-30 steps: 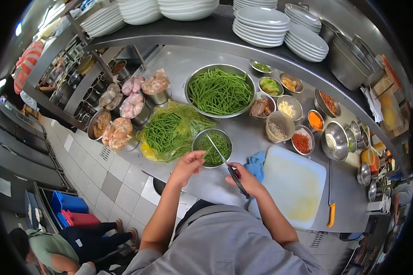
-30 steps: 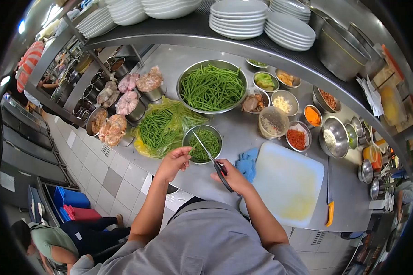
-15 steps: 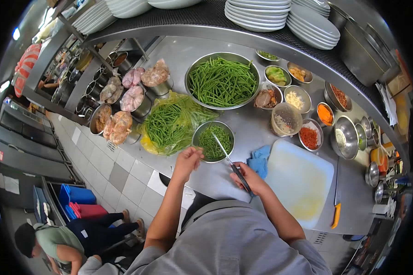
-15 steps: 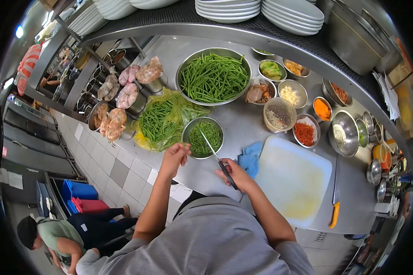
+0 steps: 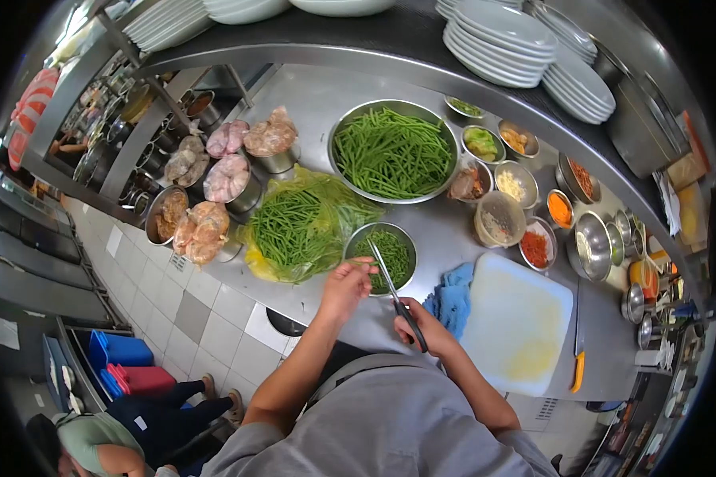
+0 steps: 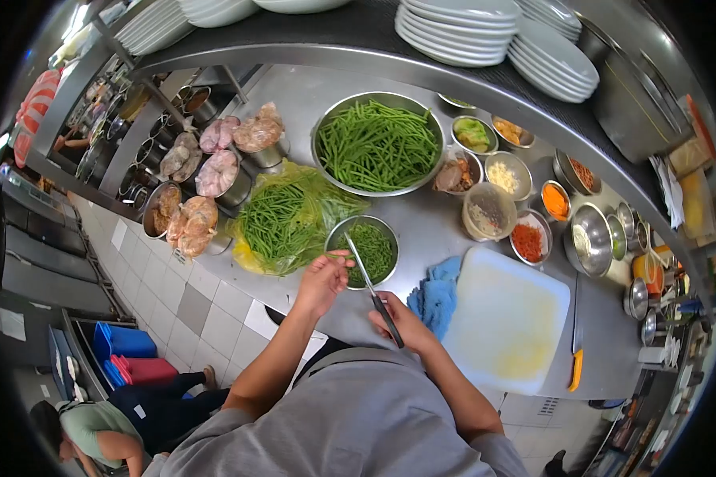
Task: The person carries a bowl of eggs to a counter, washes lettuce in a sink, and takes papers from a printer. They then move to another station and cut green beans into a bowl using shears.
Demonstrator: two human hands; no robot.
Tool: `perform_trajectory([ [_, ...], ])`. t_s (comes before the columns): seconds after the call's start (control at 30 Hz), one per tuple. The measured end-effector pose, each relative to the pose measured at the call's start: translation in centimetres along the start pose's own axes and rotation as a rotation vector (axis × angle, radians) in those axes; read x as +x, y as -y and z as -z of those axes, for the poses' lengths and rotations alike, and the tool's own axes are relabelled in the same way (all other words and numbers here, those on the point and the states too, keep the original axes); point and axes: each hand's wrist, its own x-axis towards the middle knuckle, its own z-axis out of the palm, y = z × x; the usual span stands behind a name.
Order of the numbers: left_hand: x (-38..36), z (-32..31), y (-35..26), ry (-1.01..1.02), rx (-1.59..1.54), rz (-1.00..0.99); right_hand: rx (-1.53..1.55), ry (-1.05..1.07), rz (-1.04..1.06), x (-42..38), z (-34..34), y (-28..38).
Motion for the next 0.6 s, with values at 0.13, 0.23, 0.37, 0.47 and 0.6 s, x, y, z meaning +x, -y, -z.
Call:
perform_trajectory([
  [0.13,0.6,1.0,0.3,0.004,-0.015,0.028,0.107,-0.067,-0.095,-0.3,-1.1,0.7],
  [0.23,1.0,1.0,-0.4,-0.028,0.116,-0.015,0.08,-0.115,-0.112,-0.8,-1.2,0.7],
  [0.37,4.2,-1.4,-6.4,0.014,0.641,-0.155,0.083,-0.175,-0.118,-1.5,-0.7,-0.2],
  [0.47,10.2,-5.4,-12.0,0.052,1.034,-0.485,0.111,-0.225,-0.12,-2.0,-1.0,-0.8],
  [0.6,15.0,-6.7,-19.0,-0.02,1.164,-0.722,0.153,-0.232,-0.123,-2.6,-1.1,-1.1],
])
